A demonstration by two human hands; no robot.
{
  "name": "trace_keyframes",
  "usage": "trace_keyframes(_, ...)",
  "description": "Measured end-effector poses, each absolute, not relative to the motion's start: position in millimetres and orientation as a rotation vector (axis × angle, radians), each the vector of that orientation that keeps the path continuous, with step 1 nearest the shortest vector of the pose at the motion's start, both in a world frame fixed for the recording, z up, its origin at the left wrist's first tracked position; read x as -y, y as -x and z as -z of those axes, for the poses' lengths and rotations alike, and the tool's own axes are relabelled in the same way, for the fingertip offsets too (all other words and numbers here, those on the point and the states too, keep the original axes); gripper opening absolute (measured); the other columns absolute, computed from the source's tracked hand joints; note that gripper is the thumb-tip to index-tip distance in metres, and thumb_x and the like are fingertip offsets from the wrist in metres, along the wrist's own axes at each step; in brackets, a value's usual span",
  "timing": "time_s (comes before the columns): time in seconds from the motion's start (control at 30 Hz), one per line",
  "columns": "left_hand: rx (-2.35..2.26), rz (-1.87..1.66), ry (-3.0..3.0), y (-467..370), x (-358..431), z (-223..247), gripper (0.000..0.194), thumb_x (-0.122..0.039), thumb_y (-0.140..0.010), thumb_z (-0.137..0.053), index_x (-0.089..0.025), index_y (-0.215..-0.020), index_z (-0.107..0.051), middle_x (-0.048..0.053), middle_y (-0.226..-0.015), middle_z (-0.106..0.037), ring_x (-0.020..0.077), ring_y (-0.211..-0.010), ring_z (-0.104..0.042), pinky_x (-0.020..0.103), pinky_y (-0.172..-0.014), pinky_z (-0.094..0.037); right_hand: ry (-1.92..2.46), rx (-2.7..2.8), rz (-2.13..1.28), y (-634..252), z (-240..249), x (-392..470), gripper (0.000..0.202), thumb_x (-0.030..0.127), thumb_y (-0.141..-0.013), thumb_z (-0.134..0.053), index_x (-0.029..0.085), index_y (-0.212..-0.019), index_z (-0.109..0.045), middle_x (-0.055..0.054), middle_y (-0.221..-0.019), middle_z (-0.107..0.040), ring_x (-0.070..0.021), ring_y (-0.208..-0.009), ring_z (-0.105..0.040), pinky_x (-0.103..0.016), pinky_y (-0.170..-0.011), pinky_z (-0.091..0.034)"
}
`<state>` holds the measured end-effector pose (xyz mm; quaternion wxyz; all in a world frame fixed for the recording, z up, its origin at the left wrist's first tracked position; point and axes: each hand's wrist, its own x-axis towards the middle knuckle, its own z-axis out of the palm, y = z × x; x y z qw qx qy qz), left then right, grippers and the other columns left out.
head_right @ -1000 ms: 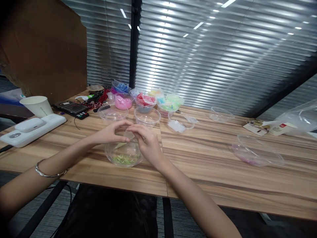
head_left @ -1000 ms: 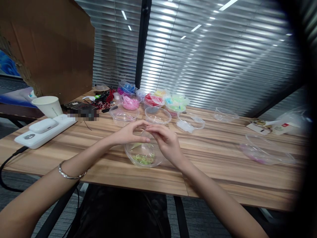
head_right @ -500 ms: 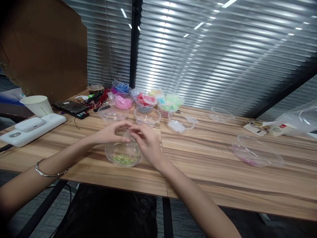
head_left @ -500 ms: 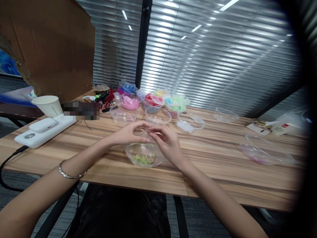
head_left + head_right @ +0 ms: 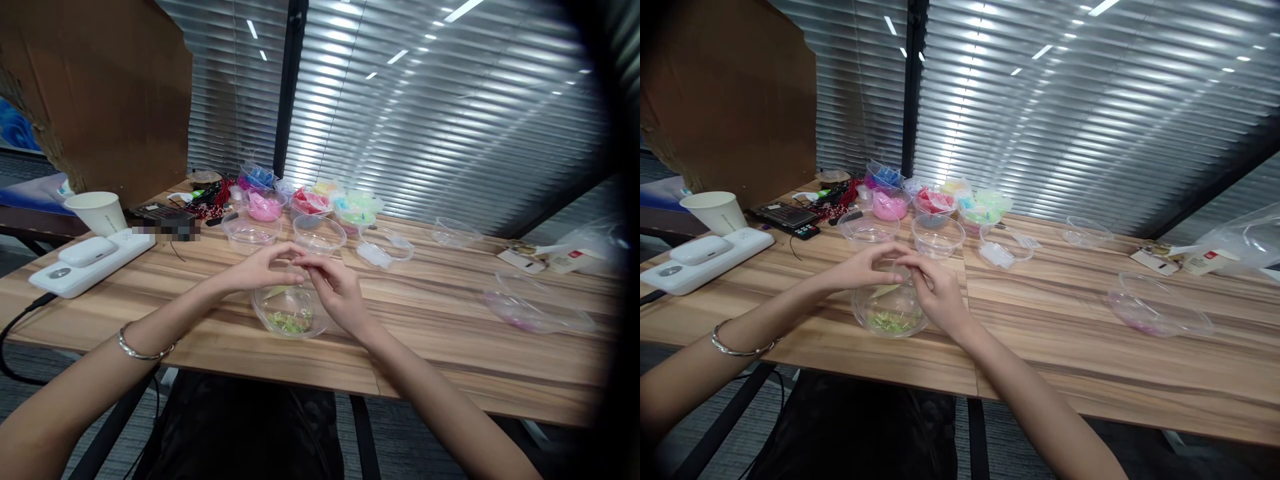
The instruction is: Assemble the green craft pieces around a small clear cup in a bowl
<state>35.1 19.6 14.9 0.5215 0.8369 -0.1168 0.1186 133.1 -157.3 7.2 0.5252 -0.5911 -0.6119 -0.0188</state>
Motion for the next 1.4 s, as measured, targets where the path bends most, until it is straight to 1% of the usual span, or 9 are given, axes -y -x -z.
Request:
trace_keyframes(0.13,0.255,-0.344,-2.005,-35.7,-18.0,-13.0,0.032,-0.032,-0.094,-0.054,-0.021,-0.124,-0.055,0.008,-0.123,-0.058,0.0192,-0.115,-0.055,0.034,-0.099,-0.044,1.364,1.482,0.225,-131.4,-7.7,158.9,0.027,0.007,-0.091,-0.045,0.020,-0.104,-0.065,-0.008,-0.117,-0.062,-0.0178,-0.115,-0.057,-0.038,-0.100,-0.047)
trace_keyframes(0.23,0.240,-0.433,-2.017,-37.1,-18.2,-10.4,0.028,-0.033,-0.097,-0.047,-0.021,-0.122,-0.055,0.007,-0.118,-0.059,0.0189,-0.114,-0.054,0.034,-0.101,-0.042,1.338,1.562,0.263,-133.5,-5.8,160.6,0.029,0.003,-0.087,-0.041,0.019,-0.088,-0.065,-0.006,-0.092,-0.064,-0.0160,-0.092,-0.061,-0.033,-0.084,-0.050)
trace_keyframes(0.33,0.238,-0.470,-1.991,-38.4,-18.7,-8.0,0.028,-0.032,-0.098,-0.045,-0.019,-0.121,-0.055,0.007,-0.115,-0.059,0.0190,-0.113,-0.054,0.034,-0.101,-0.042,1.432,1.769,0.021,-135.7,-8.4,162.0,0.033,0.000,-0.081,-0.039,0.018,-0.084,-0.066,-0.001,-0.081,-0.067,-0.0129,-0.077,-0.062,-0.027,-0.074,-0.050)
trace_keyframes(0.47,0.239,-0.464,-1.936,-37.9,-16.6,-7.8,0.029,-0.033,-0.099,-0.043,-0.019,-0.122,-0.055,0.008,-0.117,-0.059,0.0196,-0.113,-0.055,0.034,-0.100,-0.043,1.663,2.098,-0.262,-134.9,-20.2,161.8,0.028,0.018,-0.092,-0.051,0.024,-0.112,-0.068,-0.002,-0.113,-0.068,-0.0166,-0.103,-0.062,-0.031,-0.093,-0.047)
trace_keyframes(0.57,0.247,-0.424,-1.907,-36.5,-13.3,-9.9,0.030,-0.033,-0.099,-0.043,-0.018,-0.122,-0.054,0.008,-0.117,-0.058,0.0202,-0.114,-0.055,0.035,-0.099,-0.043,1.619,2.315,-0.305,-133.3,-25.9,159.7,0.036,0.032,-0.088,-0.063,0.029,-0.124,-0.063,-0.002,-0.130,-0.060,-0.0206,-0.119,-0.055,-0.035,-0.102,-0.042)
trace_keyframes(0.7,0.259,-0.407,-1.918,-35.9,-10.6,-12.5,0.030,-0.034,-0.099,-0.043,-0.018,-0.122,-0.054,0.008,-0.117,-0.058,0.0201,-0.114,-0.054,0.035,-0.100,-0.043,1.606,2.396,-0.324,-132.3,-26.2,158.4,0.033,0.024,-0.081,-0.070,0.028,-0.114,-0.069,-0.002,-0.123,-0.062,-0.0192,-0.112,-0.058,-0.031,-0.096,-0.044)
trace_keyframes(0.97,0.242,-0.395,-1.984,-36.3,-10.0,-15.8,0.029,-0.035,-0.098,-0.044,-0.019,-0.118,-0.057,0.007,-0.115,-0.060,0.0191,-0.109,-0.055,0.034,-0.099,-0.041,1.754,2.298,-0.501,-127.2,-32.0,160.3,0.014,0.012,-0.084,-0.062,0.022,-0.091,-0.069,0.000,-0.100,-0.067,-0.0121,-0.082,-0.061,-0.024,-0.070,-0.042)
trace_keyframes(1.1,0.237,-0.376,-1.991,-36.5,-10.8,-15.3,0.029,-0.036,-0.098,-0.044,-0.019,-0.118,-0.057,0.007,-0.116,-0.059,0.0198,-0.111,-0.054,0.034,-0.099,-0.040,1.744,2.214,-0.533,-127.3,-31.5,160.4,0.013,0.014,-0.089,-0.058,0.019,-0.091,-0.070,0.000,-0.090,-0.068,-0.0118,-0.079,-0.060,-0.024,-0.071,-0.043)
trace_keyframes(1.4,0.259,-0.402,-2.013,-38.5,-15.4,-9.6,0.027,-0.035,-0.098,-0.045,-0.018,-0.115,-0.058,0.007,-0.116,-0.059,0.0193,-0.114,-0.053,0.033,-0.102,-0.039,1.638,1.931,-0.386,-132.2,-20.9,160.8,0.011,0.019,-0.091,-0.058,0.019,-0.093,-0.069,0.000,-0.094,-0.068,-0.0123,-0.089,-0.061,-0.025,-0.085,-0.047)
